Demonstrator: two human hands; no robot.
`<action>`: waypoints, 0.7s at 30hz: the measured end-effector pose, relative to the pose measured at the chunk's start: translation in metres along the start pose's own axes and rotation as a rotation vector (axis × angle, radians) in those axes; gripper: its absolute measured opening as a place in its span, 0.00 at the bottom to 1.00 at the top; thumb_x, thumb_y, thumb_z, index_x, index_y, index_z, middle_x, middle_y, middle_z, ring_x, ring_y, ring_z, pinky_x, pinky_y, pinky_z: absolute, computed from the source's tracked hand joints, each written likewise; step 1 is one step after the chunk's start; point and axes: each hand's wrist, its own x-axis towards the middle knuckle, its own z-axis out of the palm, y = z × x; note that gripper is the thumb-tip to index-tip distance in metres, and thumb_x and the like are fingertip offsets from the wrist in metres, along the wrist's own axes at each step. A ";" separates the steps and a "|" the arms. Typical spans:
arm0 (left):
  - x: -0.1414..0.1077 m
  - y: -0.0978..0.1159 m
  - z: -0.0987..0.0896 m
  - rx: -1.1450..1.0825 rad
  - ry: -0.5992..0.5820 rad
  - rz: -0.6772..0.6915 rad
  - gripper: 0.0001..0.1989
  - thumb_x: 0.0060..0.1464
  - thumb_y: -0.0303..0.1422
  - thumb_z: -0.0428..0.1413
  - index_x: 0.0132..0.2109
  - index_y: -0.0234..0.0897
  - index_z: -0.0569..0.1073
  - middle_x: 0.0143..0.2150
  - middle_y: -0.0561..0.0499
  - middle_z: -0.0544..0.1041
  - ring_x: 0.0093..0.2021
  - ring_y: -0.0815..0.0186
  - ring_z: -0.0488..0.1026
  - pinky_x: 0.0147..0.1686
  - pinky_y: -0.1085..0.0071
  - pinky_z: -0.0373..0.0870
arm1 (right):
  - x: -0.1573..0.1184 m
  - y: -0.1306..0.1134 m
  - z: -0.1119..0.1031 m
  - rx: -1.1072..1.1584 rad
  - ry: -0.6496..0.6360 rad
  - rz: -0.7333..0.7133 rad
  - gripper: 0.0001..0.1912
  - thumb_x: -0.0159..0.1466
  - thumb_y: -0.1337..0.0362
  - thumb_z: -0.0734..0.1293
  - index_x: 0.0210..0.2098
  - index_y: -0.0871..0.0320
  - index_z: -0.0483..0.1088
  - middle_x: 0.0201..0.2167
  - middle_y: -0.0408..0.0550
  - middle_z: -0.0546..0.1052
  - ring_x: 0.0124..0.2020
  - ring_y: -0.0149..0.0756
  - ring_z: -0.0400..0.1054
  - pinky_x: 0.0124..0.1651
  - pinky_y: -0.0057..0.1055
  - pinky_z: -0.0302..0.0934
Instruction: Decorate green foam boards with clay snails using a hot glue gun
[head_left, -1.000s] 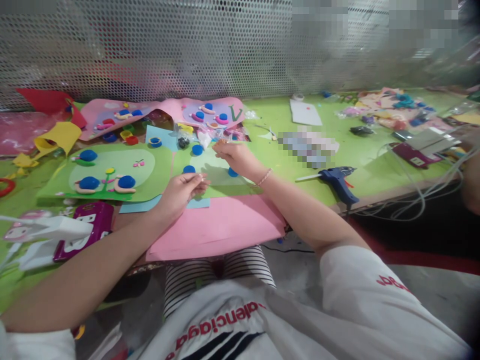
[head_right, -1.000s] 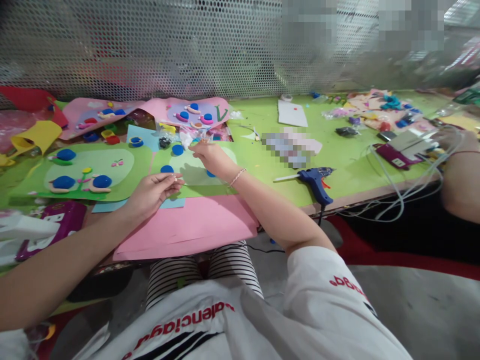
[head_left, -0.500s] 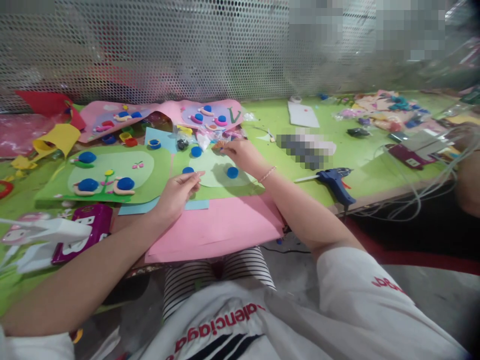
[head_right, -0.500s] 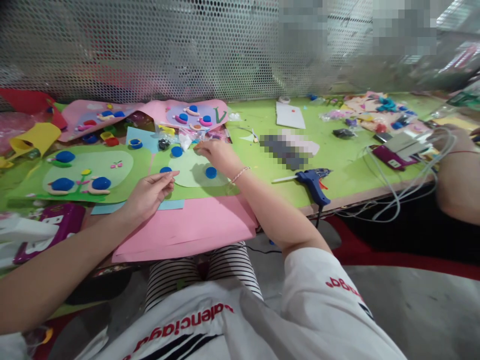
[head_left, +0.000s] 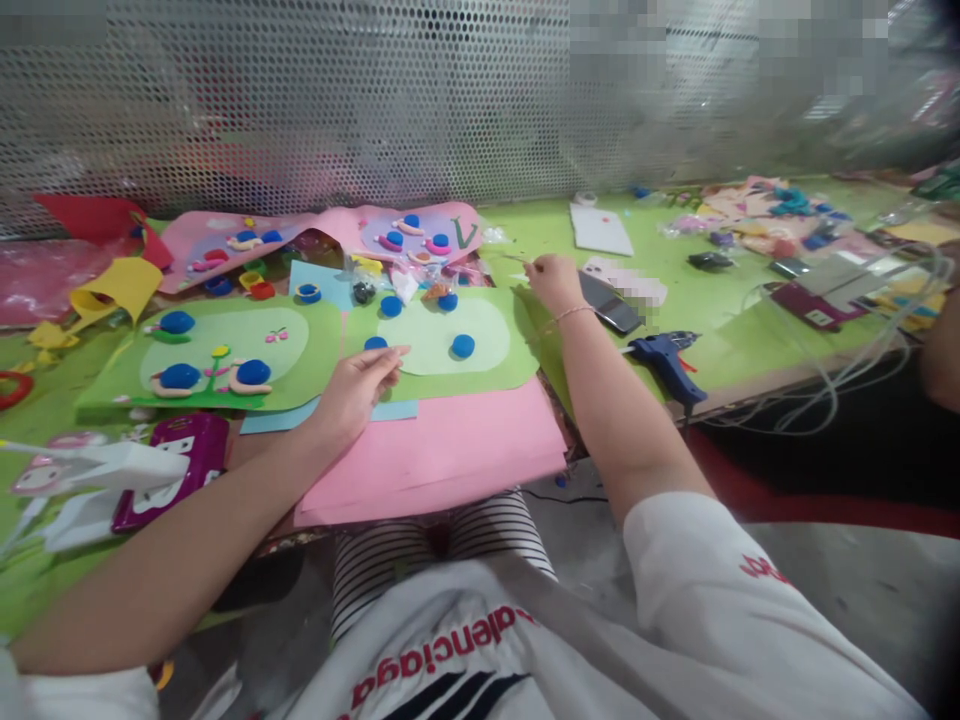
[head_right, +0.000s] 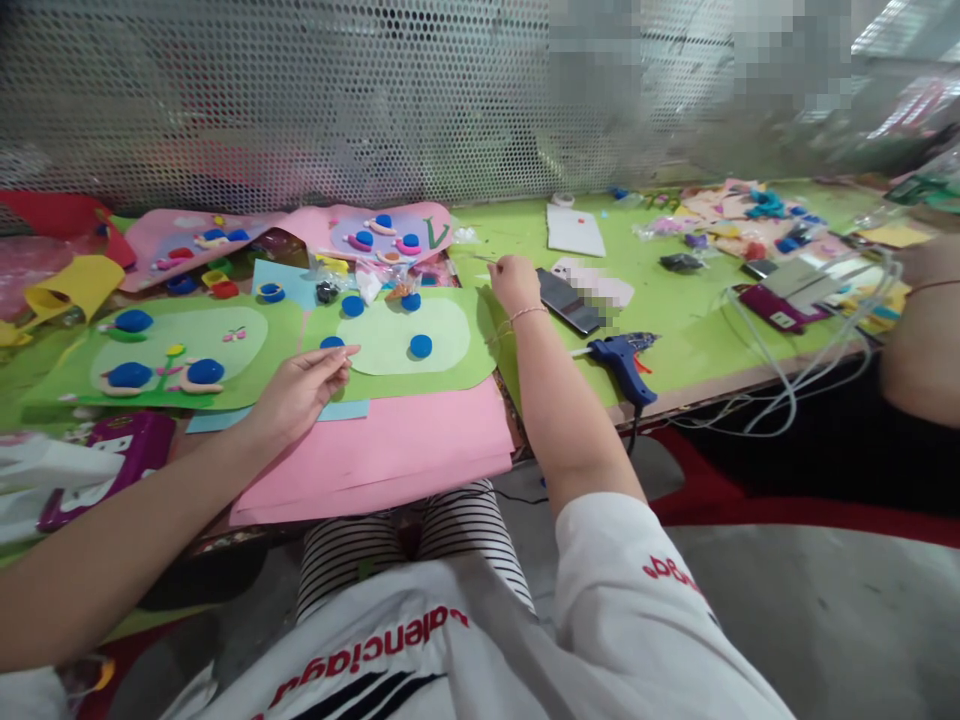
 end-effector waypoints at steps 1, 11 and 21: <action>0.000 0.000 0.000 0.003 0.000 0.001 0.17 0.41 0.39 0.67 0.38 0.32 0.81 0.30 0.52 0.71 0.28 0.75 0.65 0.31 0.77 0.64 | -0.001 -0.001 0.001 -0.001 -0.004 0.065 0.15 0.65 0.64 0.57 0.26 0.62 0.70 0.22 0.53 0.70 0.26 0.37 0.64 0.35 0.38 0.63; 0.001 0.000 0.001 0.014 -0.003 -0.013 0.17 0.37 0.36 0.69 0.37 0.34 0.80 0.29 0.54 0.71 0.28 0.76 0.66 0.32 0.78 0.66 | -0.009 -0.031 0.001 -0.042 0.008 0.076 0.15 0.65 0.62 0.60 0.25 0.61 0.70 0.25 0.52 0.72 0.29 0.38 0.67 0.38 0.38 0.61; 0.004 -0.003 -0.003 0.111 -0.013 0.018 0.15 0.36 0.35 0.70 0.32 0.34 0.77 0.27 0.53 0.75 0.29 0.74 0.71 0.33 0.78 0.68 | -0.016 -0.061 0.017 0.258 0.049 -0.275 0.08 0.57 0.72 0.65 0.34 0.60 0.75 0.35 0.51 0.76 0.34 0.36 0.69 0.43 0.32 0.63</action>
